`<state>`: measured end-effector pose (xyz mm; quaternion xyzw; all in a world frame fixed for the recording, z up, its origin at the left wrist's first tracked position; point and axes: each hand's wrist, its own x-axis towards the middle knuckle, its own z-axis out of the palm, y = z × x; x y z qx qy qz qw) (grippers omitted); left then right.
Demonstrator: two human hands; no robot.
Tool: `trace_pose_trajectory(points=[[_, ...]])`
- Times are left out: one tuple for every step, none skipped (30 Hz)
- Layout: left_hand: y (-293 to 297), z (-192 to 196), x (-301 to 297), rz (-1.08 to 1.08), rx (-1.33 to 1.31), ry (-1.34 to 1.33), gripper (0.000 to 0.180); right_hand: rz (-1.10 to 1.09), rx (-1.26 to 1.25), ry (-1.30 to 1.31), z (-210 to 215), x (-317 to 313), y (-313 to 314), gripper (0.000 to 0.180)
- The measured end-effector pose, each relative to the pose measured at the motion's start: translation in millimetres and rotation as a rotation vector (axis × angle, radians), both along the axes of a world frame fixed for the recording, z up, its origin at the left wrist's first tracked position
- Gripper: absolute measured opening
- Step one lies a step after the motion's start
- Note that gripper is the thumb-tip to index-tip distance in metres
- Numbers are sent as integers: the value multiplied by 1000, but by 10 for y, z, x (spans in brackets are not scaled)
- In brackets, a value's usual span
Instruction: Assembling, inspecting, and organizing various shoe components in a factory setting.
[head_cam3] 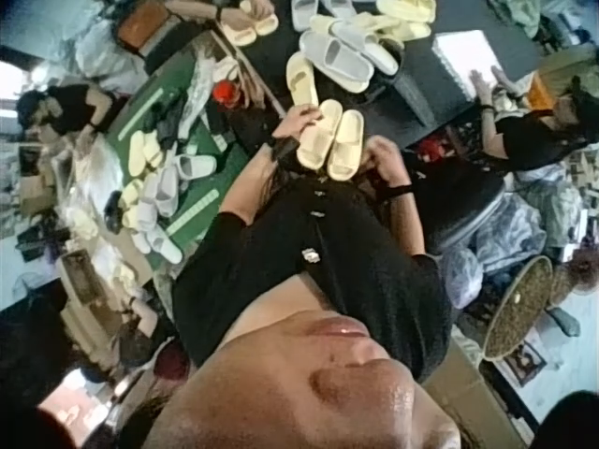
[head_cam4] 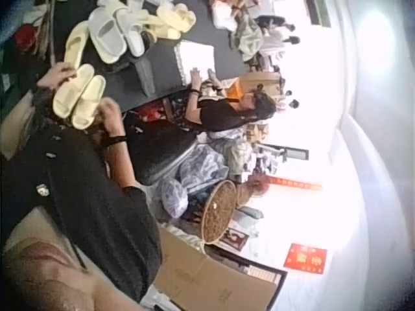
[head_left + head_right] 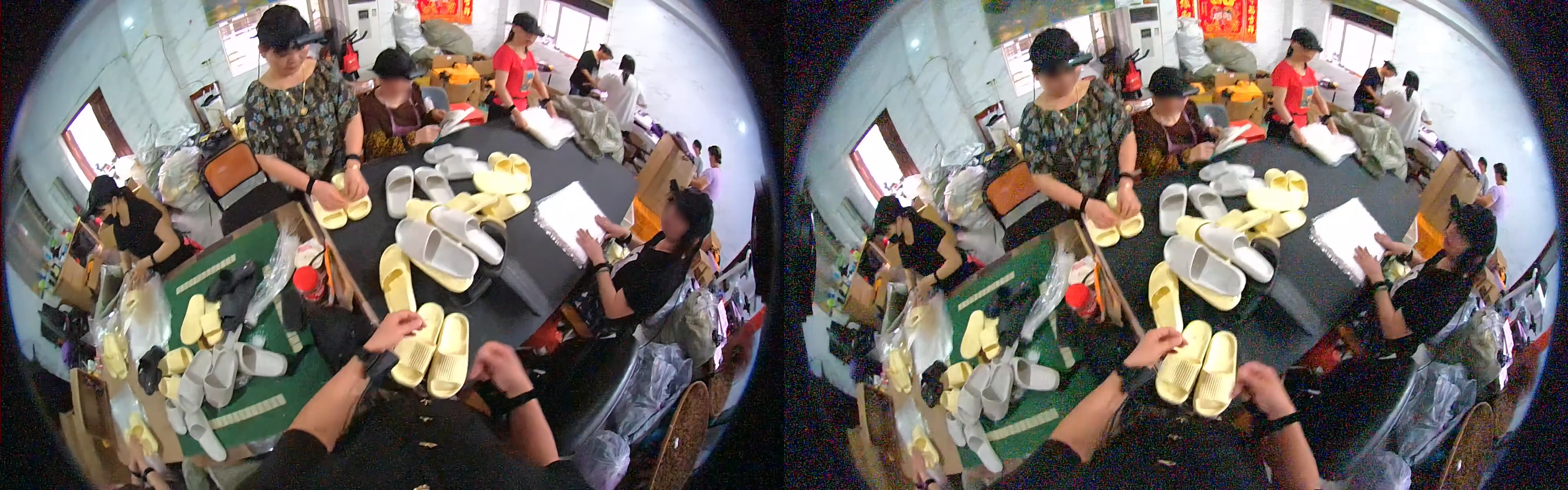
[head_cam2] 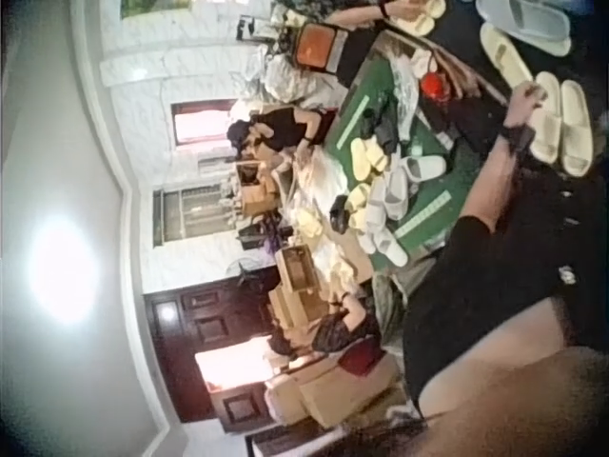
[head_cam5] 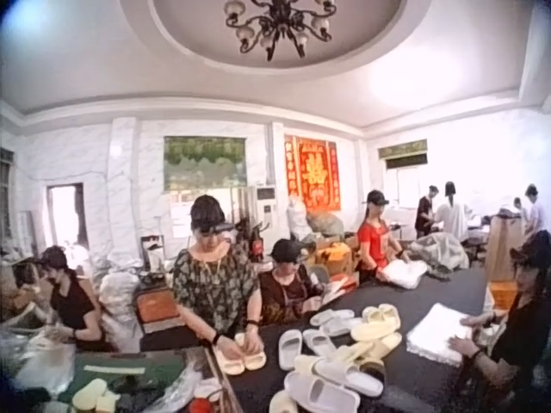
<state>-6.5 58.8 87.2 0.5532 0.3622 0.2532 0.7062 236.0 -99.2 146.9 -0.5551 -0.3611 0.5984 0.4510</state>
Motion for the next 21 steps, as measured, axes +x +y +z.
trace_pose_trajectory(points=[[105, -129, -22, -83, 249, 137, 24, -107, 24, 48, 153, 86, -45, 14], [137, -462, -18, -4, 340, 57, 21, -188, 69, 79, 201, 205, -100, 15], [125, -285, 49, -82, 496, 417, 27, -298, 110, 108, 155, 376, -187, 16], [105, -333, 81, -86, 754, 398, 31, -377, 160, 108, 146, 477, -264, 16], [63, -235, 158, -170, 843, 447, 37, -463, 213, 101, 125, 594, -321, 17], [24, -271, 233, -269, 941, 597, 41, -544, 230, 112, 72, 674, -379, 16], [-42, -261, 313, -341, 971, 703, 46, -621, 248, 121, 10, 749, -434, 16], [-107, -215, 401, -445, 883, 752, 43, -597, 287, 182, -30, 813, -500, 14], [-178, -187, 477, -548, 793, 796, 40, -583, 270, 182, -94, 835, -557, 14], [-235, -309, 520, -608, 824, 827, 40, -645, 240, 239, -161, 838, -595, 13], [-295, -381, 576, -675, 859, 853, 39, -715, 211, 292, -245, 863, -663, 12], [-348, -450, 629, -660, 881, 848, 35, -717, 236, 303, -411, 917, -711, 11], [-346, -557, 656, -663, 859, 773, 35, -699, 220, 304, -500, 924, -754, 11], [-363, -504, 717, -645, 802, 723, 34, -713, 189, 278, -561, 932, -820, 12], [-365, -447, 780, -626, 747, 674, 33, -727, 159, 251, -617, 956, -864, 13], [-341, -424, 806, -557, 681, 613, 35, -713, 118, 252, -582, 939, -869, 13], [-303, -416, 829, -460, 606, 480, 35, -709, 109, 253, -599, 955, -878, 13], [-205, -398, 865, -387, 556, 398, 32, -704, 141, 280, -625, 995, -862, 12], [-164, -195, 855, -310, 350, 188, 28, -706, 170, 306, -663, 1033, -868, 10], [-65, -62, 826, -257, 233, 172, 27, -683, 187, 292, -646, 1035, -835, 12], [-3, 230, 757, -211, 234, 103, 27, -673, 179, 294, -658, 1044, -830, 12]])
